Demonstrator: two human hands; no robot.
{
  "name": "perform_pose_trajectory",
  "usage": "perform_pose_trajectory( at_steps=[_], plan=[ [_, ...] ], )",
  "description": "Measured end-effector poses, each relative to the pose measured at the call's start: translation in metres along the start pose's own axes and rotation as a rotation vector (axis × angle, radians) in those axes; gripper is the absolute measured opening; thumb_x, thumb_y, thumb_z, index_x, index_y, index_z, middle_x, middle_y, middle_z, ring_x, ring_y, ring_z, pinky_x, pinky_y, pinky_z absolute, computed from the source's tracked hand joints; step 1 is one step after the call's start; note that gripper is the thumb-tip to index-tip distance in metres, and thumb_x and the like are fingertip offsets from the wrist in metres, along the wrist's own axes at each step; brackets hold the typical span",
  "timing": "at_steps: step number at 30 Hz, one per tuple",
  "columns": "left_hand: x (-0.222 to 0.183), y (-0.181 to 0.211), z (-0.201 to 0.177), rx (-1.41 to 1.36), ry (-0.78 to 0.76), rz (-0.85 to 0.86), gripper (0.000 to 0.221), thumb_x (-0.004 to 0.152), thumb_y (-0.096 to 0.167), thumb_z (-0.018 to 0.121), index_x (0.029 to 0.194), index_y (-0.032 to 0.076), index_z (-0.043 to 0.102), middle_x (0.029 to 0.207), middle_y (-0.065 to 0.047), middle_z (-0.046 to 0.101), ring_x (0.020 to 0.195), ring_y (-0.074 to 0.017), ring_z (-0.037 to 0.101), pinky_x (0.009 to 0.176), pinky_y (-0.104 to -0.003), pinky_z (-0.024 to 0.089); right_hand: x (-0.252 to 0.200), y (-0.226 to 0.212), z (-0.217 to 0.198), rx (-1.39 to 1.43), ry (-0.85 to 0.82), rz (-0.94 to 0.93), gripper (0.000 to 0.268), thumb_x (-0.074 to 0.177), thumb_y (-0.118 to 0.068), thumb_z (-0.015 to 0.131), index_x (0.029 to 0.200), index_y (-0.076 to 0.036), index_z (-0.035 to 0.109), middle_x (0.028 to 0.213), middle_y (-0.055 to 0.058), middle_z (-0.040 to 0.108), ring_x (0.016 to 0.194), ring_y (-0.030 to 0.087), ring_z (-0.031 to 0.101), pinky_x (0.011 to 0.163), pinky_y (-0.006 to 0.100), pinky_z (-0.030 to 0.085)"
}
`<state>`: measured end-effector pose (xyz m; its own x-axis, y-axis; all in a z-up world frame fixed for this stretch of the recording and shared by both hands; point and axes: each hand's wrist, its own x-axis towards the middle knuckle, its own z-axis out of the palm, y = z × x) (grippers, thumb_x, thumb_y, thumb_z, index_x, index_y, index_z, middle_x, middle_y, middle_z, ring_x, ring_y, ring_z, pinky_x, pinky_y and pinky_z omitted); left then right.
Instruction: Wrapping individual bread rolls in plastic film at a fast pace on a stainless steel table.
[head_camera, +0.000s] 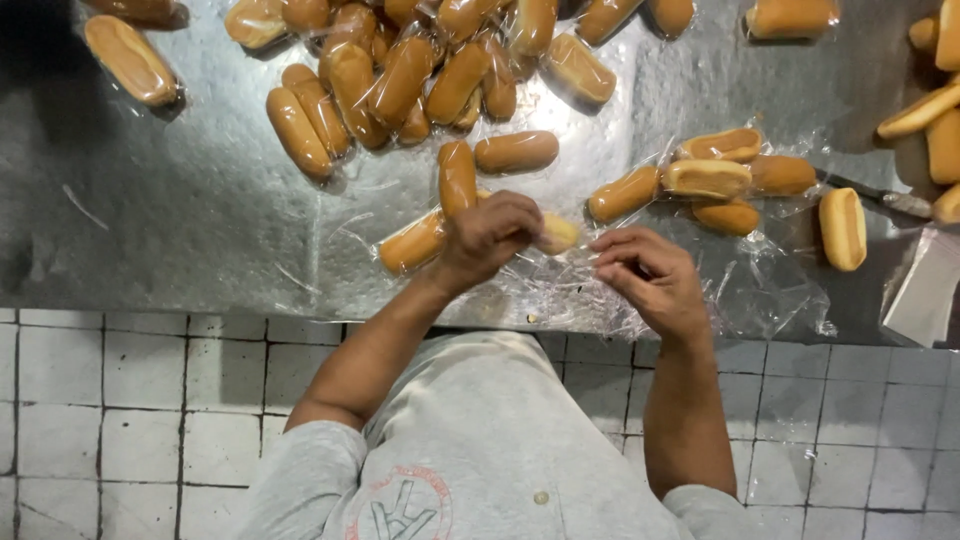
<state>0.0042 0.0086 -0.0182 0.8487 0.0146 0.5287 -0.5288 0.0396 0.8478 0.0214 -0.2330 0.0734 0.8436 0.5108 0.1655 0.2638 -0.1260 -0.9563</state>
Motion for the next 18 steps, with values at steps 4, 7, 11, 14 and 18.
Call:
perform_pose_trajectory(
  at_steps=[4,7,11,14,18],
  plan=[
    [0.001,0.012,0.001,0.477,-0.093,0.275,0.003,0.094,0.013,0.075,0.092,0.015,0.076,0.110,-0.001,0.072,0.090,-0.0189,0.074,0.079,-0.029,0.060,0.018,-0.012,0.016,-0.224,-0.024,-0.124,0.008,0.090,-0.008,0.082,0.092,-0.003,0.077,0.092,0.014,0.070,0.079,0.028,0.067,0.071,0.037,0.052],
    [0.009,0.027,-0.001,0.612,-0.159,0.368,0.006,0.099,0.015,0.071,0.103,0.011,0.073,0.117,-0.007,0.071,0.096,-0.0228,0.073,0.081,-0.032,0.061,0.031,-0.003,0.023,-0.329,-0.119,-0.202,0.013,0.086,-0.012,0.085,0.087,-0.006,0.074,0.085,0.012,0.069,0.076,0.032,0.067,0.069,0.039,0.053],
    [0.004,0.041,-0.006,0.667,-0.215,0.290,0.020,0.104,0.019,0.061,0.116,0.003,0.064,0.120,-0.017,0.068,0.100,-0.0340,0.072,0.084,-0.040,0.060,0.031,0.008,0.033,-0.507,-0.249,-0.323,0.018,0.088,-0.018,0.081,0.084,-0.008,0.067,0.081,0.008,0.067,0.072,0.030,0.067,0.063,0.040,0.052],
    [-0.001,0.034,-0.009,0.226,-0.076,-0.066,0.010,0.093,0.019,0.078,0.092,0.011,0.071,0.116,-0.007,0.074,0.103,-0.0271,0.073,0.090,-0.035,0.057,0.020,0.021,0.008,0.071,-0.154,-0.163,0.006,0.087,-0.001,0.077,0.089,-0.002,0.071,0.091,0.014,0.068,0.080,0.029,0.066,0.073,0.037,0.052],
    [0.022,0.061,0.004,-0.345,0.138,-0.367,0.009,0.101,0.010,0.070,0.097,0.008,0.061,0.097,-0.006,0.075,0.089,-0.0046,0.064,0.084,-0.022,0.052,0.008,-0.001,-0.039,1.150,0.090,-0.036,0.018,0.089,-0.004,0.046,0.090,-0.020,0.054,0.087,-0.007,0.051,0.062,0.004,0.046,0.067,0.019,0.044]
  ],
)
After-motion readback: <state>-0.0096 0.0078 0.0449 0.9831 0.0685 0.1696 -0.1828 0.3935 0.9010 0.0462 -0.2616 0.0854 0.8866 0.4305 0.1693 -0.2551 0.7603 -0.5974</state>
